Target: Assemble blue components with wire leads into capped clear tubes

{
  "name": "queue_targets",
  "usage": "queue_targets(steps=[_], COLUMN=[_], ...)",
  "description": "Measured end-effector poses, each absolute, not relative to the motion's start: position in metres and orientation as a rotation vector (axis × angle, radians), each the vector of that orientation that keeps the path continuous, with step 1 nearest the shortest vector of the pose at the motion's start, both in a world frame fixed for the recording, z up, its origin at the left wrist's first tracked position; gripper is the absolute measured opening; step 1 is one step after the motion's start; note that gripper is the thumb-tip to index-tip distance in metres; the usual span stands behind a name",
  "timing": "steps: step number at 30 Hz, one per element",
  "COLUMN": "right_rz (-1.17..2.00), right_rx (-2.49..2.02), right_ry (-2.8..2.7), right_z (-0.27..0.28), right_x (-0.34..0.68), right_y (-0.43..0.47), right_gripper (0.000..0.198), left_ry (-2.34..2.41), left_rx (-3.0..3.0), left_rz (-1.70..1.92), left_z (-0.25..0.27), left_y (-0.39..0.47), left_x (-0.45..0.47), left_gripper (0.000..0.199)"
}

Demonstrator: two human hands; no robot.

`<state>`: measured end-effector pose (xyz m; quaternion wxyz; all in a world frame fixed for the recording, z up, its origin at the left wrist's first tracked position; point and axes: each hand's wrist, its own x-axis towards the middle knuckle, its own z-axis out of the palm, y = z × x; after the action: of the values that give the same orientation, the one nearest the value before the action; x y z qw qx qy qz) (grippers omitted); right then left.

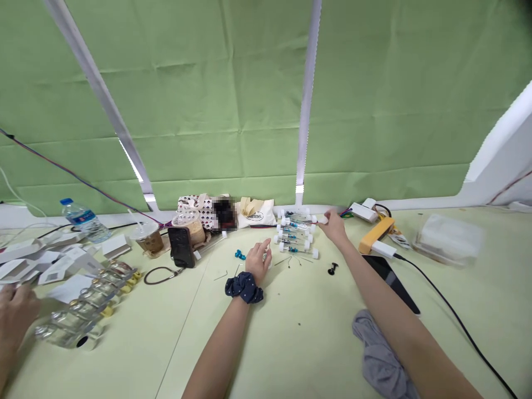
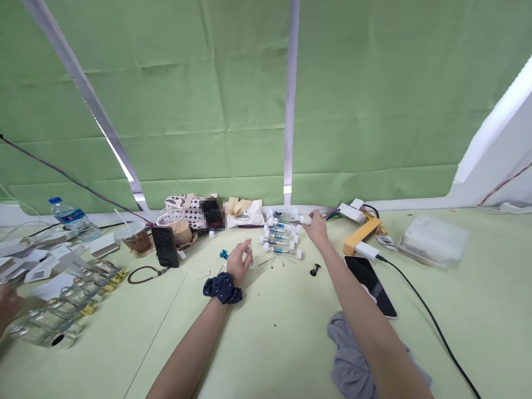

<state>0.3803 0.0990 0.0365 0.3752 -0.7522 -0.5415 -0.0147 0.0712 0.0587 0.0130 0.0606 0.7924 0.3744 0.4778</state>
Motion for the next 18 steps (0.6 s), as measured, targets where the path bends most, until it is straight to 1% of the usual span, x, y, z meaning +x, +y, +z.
queue_targets(steps=[1, 2, 3, 5, 7, 10, 12, 15, 18], right_rz=[-0.01, 0.069, 0.173, 0.421, 0.58, 0.601, 0.552, 0.485, 0.456], right_rx=[-1.787, -1.662, -1.567, -1.407, -1.253, -1.086, -1.056, -1.064, -1.071], right_ry=[-1.36, -1.365, -1.4, -1.562, -1.768, -2.076, -2.213, -2.325, -2.398], right_z=[0.045, 0.053, 0.061, 0.076, 0.089, 0.102, 0.107, 0.111, 0.113], right_x=[0.373, 0.363, 0.351, 0.323, 0.293, 0.257, 0.242, 0.23, 0.227], right_y=[0.097, 0.094, 0.091, 0.083, 0.073, 0.059, 0.054, 0.053, 0.057], right_gripper=[0.042, 0.047, 0.048, 0.043, 0.039, 0.032, 0.033, 0.034, 0.032], left_ry=[1.154, 1.178, 1.206, 1.264, 1.317, 1.357, 1.335, 1.279, 1.267], left_rx=[2.383, 2.368, 2.351, 2.315, 2.283, 2.263, 2.276, 2.303, 2.306], left_rz=[1.44, 1.429, 1.414, 1.379, 1.357, 1.36, 1.362, 1.343, 1.336], left_z=[0.014, 0.014, 0.015, 0.016, 0.018, 0.017, 0.015, 0.012, 0.01], left_y=[0.058, 0.058, 0.057, 0.056, 0.055, 0.055, 0.057, 0.059, 0.061], left_x=[0.071, 0.072, 0.072, 0.073, 0.074, 0.074, 0.074, 0.073, 0.073], left_gripper=[0.04, 0.041, 0.043, 0.046, 0.048, 0.044, 0.035, 0.022, 0.019])
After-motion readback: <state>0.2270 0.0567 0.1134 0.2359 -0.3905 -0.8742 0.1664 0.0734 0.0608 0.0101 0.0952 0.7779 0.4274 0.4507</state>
